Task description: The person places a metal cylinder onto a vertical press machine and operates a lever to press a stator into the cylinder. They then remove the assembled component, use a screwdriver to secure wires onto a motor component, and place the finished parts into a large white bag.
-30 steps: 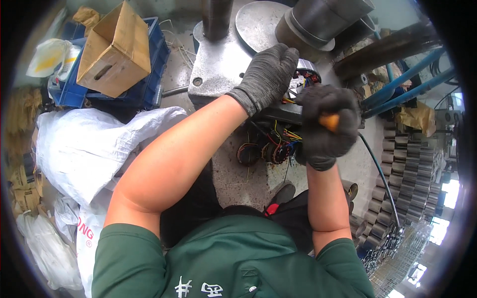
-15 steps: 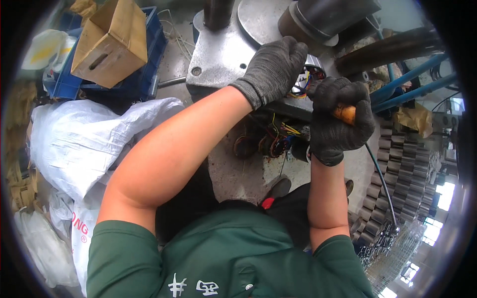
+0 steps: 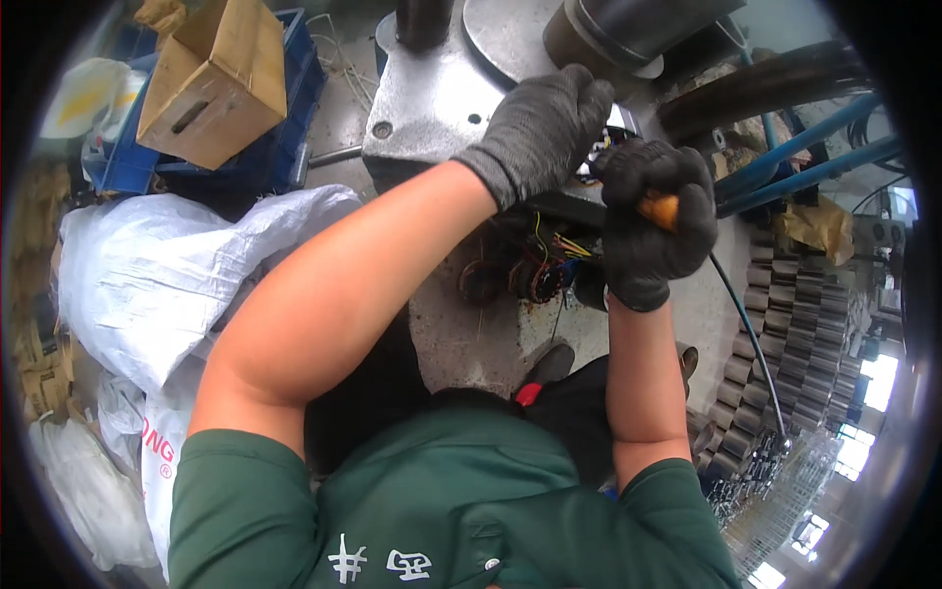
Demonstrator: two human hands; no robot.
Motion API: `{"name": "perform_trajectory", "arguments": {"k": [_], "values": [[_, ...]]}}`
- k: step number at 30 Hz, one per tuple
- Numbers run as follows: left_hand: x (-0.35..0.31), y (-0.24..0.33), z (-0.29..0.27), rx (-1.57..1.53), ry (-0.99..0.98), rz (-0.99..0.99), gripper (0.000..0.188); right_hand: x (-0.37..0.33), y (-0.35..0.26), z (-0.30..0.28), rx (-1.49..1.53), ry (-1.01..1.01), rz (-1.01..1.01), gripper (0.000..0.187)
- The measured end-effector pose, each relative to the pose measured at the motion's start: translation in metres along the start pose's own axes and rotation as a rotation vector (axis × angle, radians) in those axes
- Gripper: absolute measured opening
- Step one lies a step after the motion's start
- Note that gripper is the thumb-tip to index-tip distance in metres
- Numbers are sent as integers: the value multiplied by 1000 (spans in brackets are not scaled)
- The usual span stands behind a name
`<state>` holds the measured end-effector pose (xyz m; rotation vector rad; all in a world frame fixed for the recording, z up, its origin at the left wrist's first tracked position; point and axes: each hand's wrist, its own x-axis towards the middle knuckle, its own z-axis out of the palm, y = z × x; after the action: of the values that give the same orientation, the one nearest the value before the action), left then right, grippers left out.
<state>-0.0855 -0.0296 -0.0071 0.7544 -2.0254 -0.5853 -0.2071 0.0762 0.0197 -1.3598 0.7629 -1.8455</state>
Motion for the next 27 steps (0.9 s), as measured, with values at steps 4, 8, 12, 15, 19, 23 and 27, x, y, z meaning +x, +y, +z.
{"name": "perform_trajectory", "arguments": {"k": [4, 8, 12, 15, 19, 23, 27], "values": [[0, -1, -5, -192, -52, -221, 48, 4, -32, 19, 187, -27, -44, 43], [7, 4, -10, -250, -97, -350, 44, -3, -13, 6, -9, 62, 23, 43], [4, -19, -6, 43, 78, 152, 44, 5, -29, 11, 233, -1, -42, 43], [10, -1, -8, -346, -169, -453, 40, -1, -3, -4, -14, 65, -1, 43], [7, -4, -10, -311, -142, -338, 42, 5, -24, 6, 246, 59, -38, 42], [8, 1, -13, -382, -168, -468, 45, 0, -3, 0, 54, 100, 7, 43], [8, -2, -10, -362, -139, -420, 49, 6, -26, 6, 144, -41, -69, 41]]}}
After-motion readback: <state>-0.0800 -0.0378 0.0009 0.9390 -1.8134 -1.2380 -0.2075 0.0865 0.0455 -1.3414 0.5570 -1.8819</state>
